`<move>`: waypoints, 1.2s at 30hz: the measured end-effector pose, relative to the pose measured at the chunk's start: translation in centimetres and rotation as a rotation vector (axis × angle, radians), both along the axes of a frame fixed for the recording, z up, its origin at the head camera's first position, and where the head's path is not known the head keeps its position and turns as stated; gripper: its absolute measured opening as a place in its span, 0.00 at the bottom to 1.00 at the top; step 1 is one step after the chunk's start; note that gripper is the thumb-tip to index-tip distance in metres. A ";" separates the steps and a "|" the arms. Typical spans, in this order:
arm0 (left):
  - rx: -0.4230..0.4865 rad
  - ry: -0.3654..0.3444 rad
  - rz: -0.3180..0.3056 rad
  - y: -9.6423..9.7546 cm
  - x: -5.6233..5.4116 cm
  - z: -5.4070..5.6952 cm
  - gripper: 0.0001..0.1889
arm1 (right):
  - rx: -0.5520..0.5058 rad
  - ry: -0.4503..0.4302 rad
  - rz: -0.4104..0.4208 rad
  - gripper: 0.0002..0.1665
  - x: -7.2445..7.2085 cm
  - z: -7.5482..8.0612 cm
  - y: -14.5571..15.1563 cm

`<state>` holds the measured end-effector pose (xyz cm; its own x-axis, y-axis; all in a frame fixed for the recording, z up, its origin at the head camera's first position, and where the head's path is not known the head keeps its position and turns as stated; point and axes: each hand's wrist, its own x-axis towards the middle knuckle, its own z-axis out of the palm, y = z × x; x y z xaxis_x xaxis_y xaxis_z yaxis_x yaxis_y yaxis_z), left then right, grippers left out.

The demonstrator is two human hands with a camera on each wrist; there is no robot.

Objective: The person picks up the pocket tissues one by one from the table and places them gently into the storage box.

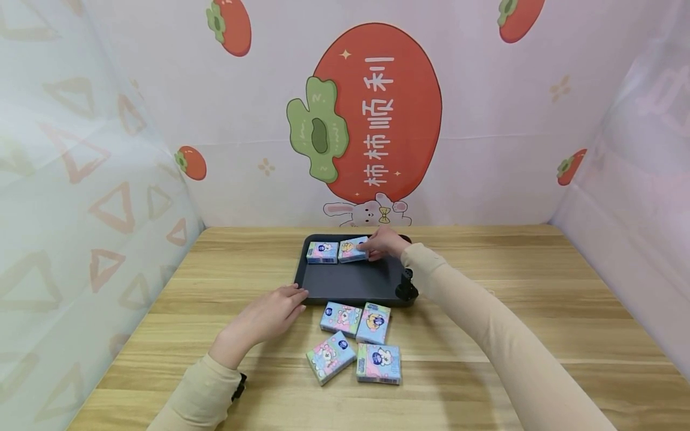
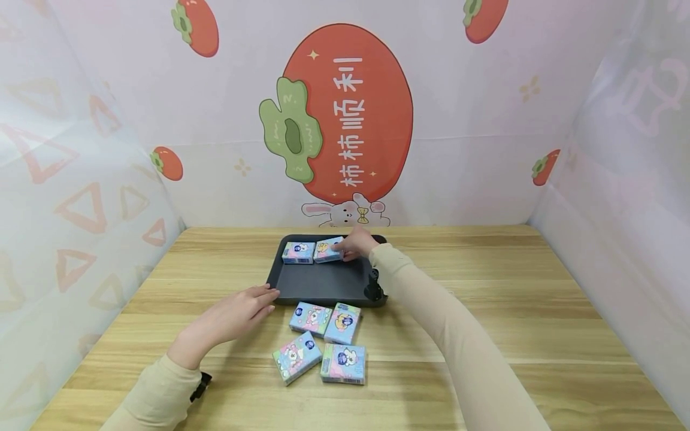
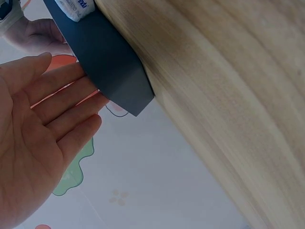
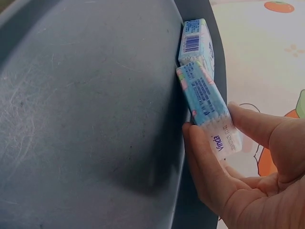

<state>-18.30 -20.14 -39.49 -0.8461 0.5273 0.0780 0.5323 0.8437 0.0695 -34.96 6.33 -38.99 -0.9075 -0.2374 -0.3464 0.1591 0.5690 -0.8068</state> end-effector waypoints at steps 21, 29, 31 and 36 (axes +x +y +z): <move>0.001 -0.007 0.002 0.0 0.2 0.0 0.18 | -0.024 -0.016 -0.042 0.16 0.1 -0.2 -0.3; 0.004 -0.014 0.015 0.1 0.2 0.1 0.18 | -0.047 -0.010 -0.039 0.20 0.2 -0.3 -0.3; 0.003 -0.015 0.017 0.1 0.2 0.1 0.18 | -0.050 -0.017 -0.038 0.22 0.1 -0.3 -0.3; 0.008 -0.014 0.012 0.1 0.2 0.2 0.18 | -0.051 -0.030 -0.047 0.24 -0.1 -0.5 -0.3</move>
